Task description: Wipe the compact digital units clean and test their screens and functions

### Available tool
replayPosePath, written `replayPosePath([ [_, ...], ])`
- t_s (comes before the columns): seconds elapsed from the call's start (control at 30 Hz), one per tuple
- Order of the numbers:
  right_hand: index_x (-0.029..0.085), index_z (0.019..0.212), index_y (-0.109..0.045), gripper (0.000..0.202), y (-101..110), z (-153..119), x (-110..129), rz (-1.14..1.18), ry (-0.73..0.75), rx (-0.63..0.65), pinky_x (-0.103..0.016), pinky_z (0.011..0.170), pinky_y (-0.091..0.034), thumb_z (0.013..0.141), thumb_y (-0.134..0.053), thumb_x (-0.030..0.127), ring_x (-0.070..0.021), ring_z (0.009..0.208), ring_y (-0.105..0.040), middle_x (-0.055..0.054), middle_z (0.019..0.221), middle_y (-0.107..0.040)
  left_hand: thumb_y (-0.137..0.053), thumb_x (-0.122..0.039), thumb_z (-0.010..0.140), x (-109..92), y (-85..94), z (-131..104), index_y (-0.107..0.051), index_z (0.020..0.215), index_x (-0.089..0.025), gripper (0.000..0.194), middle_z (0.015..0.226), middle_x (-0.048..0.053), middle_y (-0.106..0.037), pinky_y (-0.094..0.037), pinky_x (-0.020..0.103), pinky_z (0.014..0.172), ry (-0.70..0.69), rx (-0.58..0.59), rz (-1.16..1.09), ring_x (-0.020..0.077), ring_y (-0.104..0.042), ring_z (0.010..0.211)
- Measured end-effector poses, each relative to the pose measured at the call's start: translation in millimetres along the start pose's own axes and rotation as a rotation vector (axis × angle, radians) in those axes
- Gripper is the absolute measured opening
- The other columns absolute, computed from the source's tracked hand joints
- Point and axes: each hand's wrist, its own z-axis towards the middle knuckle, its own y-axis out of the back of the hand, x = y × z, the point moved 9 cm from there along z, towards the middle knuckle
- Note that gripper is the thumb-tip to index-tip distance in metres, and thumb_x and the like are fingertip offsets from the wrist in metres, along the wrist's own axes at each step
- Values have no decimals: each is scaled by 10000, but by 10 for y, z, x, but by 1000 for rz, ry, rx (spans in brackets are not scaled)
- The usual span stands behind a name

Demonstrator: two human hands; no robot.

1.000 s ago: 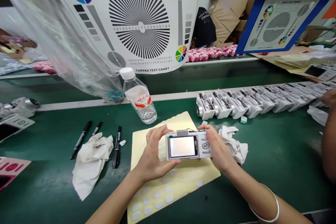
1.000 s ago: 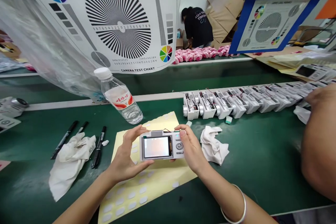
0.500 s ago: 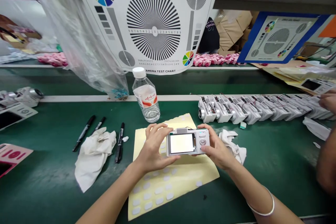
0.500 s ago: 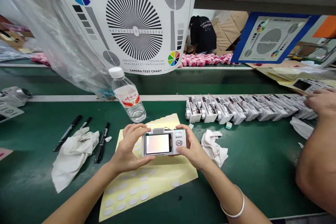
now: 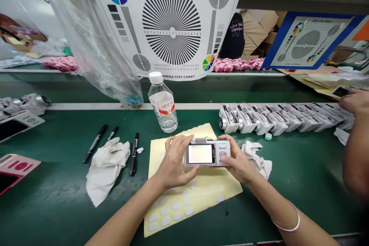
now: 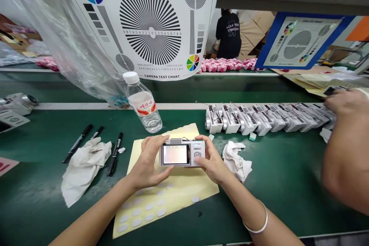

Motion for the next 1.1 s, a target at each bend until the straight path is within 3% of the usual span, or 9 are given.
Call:
replayPosePath([
  [0.33,282,1092,-368,495,-27,21,-75,-33,-5,17,-275,696,-533,692,-639,172,-123,820,-579,13,954,-563,-533,-229,646,-63,-2,-4,-287,1215,-142,627,1098,161,-515,-283,510,915,-48,-20,80,311,-496,1023],
  [0.5,287,1073,-373,541,12,49,-118,-6,-41,0,-316,657,-547,634,-672,184,-155,816,-591,-1,984,-557,-536,-226,662,-62,-5,-25,-311,1215,-133,604,1089,153,-529,-295,472,904,-48,-39,60,291,-508,1002],
  [0.83,279,1048,-379,553,9,49,-99,14,-52,-10,-334,653,-555,594,-678,176,-158,800,-599,6,961,-559,-543,-222,693,-65,77,-55,-172,1330,-146,742,1071,136,-547,-281,444,909,-91,-142,0,276,-525,1000],
  [1.1,265,1074,-356,548,3,58,-84,-132,9,19,-318,657,-548,629,-674,230,-140,783,-576,-3,947,-543,-522,-232,660,-103,6,-35,-321,1270,-107,654,1099,176,-534,-298,468,882,-90,-53,151,305,-520,1023],
])
